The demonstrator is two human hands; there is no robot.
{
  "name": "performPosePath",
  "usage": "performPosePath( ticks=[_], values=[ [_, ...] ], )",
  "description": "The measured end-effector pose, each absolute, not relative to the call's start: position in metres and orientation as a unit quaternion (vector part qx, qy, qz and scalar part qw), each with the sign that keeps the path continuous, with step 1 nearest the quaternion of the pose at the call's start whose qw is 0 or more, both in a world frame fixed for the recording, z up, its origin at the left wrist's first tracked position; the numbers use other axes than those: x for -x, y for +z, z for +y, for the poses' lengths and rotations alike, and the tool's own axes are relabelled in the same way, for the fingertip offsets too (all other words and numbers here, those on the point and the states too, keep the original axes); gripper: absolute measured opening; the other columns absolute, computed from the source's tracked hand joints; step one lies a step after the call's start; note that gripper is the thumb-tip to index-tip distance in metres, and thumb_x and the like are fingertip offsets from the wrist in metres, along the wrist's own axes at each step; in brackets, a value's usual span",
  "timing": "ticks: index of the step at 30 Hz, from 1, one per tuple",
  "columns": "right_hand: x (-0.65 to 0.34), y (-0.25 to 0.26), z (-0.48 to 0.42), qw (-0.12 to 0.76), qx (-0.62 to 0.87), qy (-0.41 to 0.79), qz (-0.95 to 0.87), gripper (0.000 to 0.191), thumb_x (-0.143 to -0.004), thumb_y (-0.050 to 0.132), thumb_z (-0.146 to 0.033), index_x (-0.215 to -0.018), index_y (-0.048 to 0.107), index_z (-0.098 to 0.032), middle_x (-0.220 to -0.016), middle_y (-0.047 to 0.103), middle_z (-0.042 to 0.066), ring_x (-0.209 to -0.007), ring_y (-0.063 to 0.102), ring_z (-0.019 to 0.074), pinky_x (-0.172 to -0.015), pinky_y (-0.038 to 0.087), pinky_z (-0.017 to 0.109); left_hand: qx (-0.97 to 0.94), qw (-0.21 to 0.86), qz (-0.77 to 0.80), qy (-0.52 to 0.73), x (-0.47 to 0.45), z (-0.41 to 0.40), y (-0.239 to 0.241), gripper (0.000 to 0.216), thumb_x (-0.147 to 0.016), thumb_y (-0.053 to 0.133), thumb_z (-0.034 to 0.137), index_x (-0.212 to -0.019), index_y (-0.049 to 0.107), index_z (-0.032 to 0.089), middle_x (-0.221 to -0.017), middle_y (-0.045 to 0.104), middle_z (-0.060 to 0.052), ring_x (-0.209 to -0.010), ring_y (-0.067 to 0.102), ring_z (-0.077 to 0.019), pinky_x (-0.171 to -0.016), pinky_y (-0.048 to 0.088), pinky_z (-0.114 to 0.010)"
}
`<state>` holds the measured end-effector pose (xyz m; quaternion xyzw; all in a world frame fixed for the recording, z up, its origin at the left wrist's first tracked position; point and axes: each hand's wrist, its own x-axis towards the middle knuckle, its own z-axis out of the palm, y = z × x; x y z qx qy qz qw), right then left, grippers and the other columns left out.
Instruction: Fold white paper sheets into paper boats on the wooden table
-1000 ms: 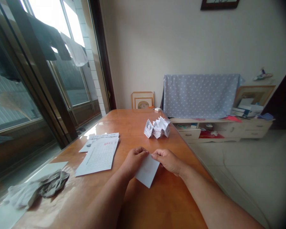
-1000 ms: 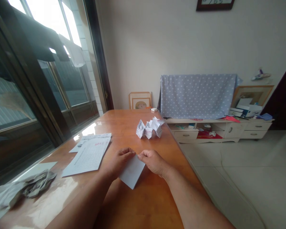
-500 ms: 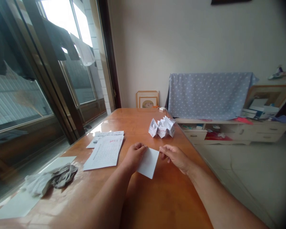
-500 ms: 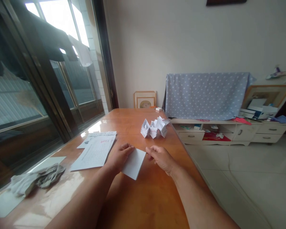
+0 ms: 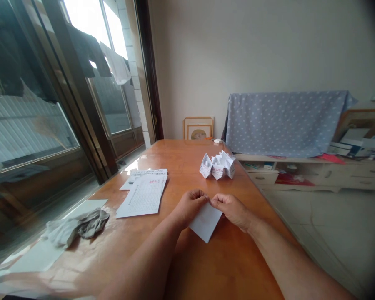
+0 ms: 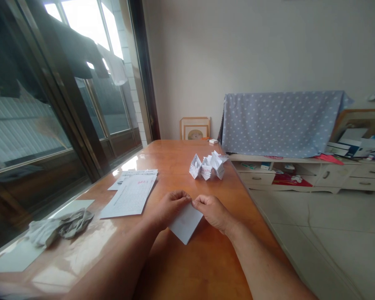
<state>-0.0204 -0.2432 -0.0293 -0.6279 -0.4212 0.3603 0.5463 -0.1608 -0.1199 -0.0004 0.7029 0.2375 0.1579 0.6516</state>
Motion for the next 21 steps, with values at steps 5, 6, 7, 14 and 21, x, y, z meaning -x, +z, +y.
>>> performPosePath(
  ticks=[5, 6, 7, 14, 21],
  values=[
    [0.0206, -0.0329, -0.2426, 0.544, 0.618, 0.378, -0.424, 0.04, -0.085, 0.064, -0.058, -0.08, 0.06, -0.019, -0.071, 0.058, -0.001, -0.064, 0.048, 0.0142, -0.06, 0.034, 0.027, -0.711, 0.644, 0.239, 0.154, 0.1616, -0.1217, 0.0005, 0.012, -0.08, 0.063, 0.029, -0.081, 0.062, 0.018, -0.061, 0.059, 0.001, -0.052, 0.052, -0.0117, -0.049, 0.036, -0.021],
    [0.0206, -0.0332, -0.2423, 0.541, 0.62, 0.381, -0.422, 0.04, -0.085, 0.064, -0.059, -0.081, 0.06, -0.019, -0.07, 0.058, -0.001, -0.063, 0.048, 0.0138, -0.059, 0.033, 0.027, -0.711, 0.64, 0.243, 0.156, 0.1616, -0.122, 0.0005, 0.011, -0.08, 0.063, 0.028, -0.081, 0.061, 0.018, -0.061, 0.059, 0.001, -0.051, 0.052, -0.0118, -0.049, 0.035, -0.021],
    [0.0205, -0.0333, -0.242, 0.538, 0.623, 0.383, -0.419, 0.04, -0.085, 0.064, -0.059, -0.081, 0.06, -0.019, -0.07, 0.058, -0.001, -0.062, 0.047, 0.0134, -0.058, 0.032, 0.027, -0.711, 0.638, 0.249, 0.159, 0.1615, -0.1222, 0.0004, 0.009, -0.08, 0.062, 0.027, -0.081, 0.061, 0.018, -0.061, 0.059, 0.001, -0.051, 0.052, -0.0119, -0.049, 0.035, -0.022],
    [0.019, -0.0343, -0.2394, 0.545, 0.636, 0.356, -0.414, 0.041, -0.083, 0.067, -0.059, -0.085, 0.064, -0.018, -0.071, 0.059, -0.001, -0.062, 0.047, 0.0131, -0.058, 0.033, 0.026, -0.687, 0.661, 0.254, 0.162, 0.1612, -0.1213, -0.002, 0.012, -0.077, 0.066, 0.029, -0.079, 0.06, 0.019, -0.061, 0.058, 0.001, -0.051, 0.052, -0.0122, -0.048, 0.036, -0.021],
    [0.0182, -0.0372, -0.2379, 0.552, 0.646, 0.34, -0.403, 0.039, -0.082, 0.069, -0.057, -0.085, 0.066, -0.018, -0.071, 0.062, -0.001, -0.064, 0.051, 0.014, -0.06, 0.037, 0.027, -0.673, 0.675, 0.256, 0.161, 0.1595, -0.1194, -0.0069, 0.014, -0.074, 0.067, 0.024, -0.086, 0.062, 0.018, -0.064, 0.059, 0.001, -0.054, 0.054, -0.0127, -0.05, 0.038, -0.022]
  ],
)
